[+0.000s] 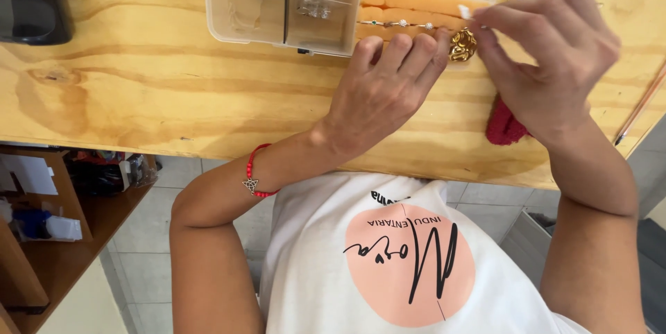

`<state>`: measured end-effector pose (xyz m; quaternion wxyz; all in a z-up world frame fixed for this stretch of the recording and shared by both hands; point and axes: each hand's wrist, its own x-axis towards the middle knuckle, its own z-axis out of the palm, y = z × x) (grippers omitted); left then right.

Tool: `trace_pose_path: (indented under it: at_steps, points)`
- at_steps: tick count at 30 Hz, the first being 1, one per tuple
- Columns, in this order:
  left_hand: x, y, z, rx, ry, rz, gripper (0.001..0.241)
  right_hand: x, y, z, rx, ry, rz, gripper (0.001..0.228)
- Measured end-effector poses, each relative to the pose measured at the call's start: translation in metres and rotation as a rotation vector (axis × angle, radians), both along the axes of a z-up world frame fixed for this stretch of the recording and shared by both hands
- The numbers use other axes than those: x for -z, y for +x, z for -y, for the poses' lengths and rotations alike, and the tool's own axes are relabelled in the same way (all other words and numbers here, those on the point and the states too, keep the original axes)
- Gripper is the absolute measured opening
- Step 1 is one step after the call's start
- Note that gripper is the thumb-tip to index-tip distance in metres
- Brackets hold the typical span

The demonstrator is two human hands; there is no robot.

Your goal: The person is sorting and placing various jewelry items, such as earrings and rings, into a plastic organizer box on a wooden table.

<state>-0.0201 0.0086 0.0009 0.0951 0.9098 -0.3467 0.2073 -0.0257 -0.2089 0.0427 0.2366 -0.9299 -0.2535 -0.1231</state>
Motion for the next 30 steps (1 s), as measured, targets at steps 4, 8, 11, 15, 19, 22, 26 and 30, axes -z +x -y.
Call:
trace_pose_path:
  at_steps: [4, 8, 11, 15, 19, 22, 26, 30]
  points:
    - [0.000, 0.003, 0.000, -0.005, -0.053, 0.079, 0.010, 0.006, 0.003, -0.001, -0.066, -0.124, -0.001, 0.012]
    - [0.005, 0.001, -0.001, 0.002, -0.034, 0.071, 0.015, 0.001, 0.007, -0.001, -0.091, -0.194, -0.028, 0.015]
    - [0.004, 0.002, -0.001, -0.013, -0.061, 0.085, 0.010, -0.004, 0.011, 0.002, -0.111, -0.281, -0.096, 0.015]
    - [0.008, 0.002, -0.003, 0.001, -0.066, 0.075, 0.014, -0.010, 0.016, 0.005, -0.112, -0.359, -0.178, 0.015]
    - [0.008, 0.003, -0.004, 0.014, -0.069, 0.062, 0.015, -0.020, 0.023, 0.003, -0.117, -0.339, -0.325, 0.006]
    - [0.007, 0.003, -0.004, 0.012, -0.067, 0.062, 0.016, -0.018, 0.019, 0.004, -0.060, -0.281, -0.340, 0.012]
    - [0.008, 0.003, -0.004, 0.015, -0.076, 0.053, 0.016, -0.013, 0.016, 0.000, -0.054, -0.124, -0.344, 0.016]
    - [0.009, 0.002, -0.004, 0.006, -0.061, 0.064, 0.017, -0.007, 0.013, 0.003, -0.005, -0.124, -0.325, 0.025]
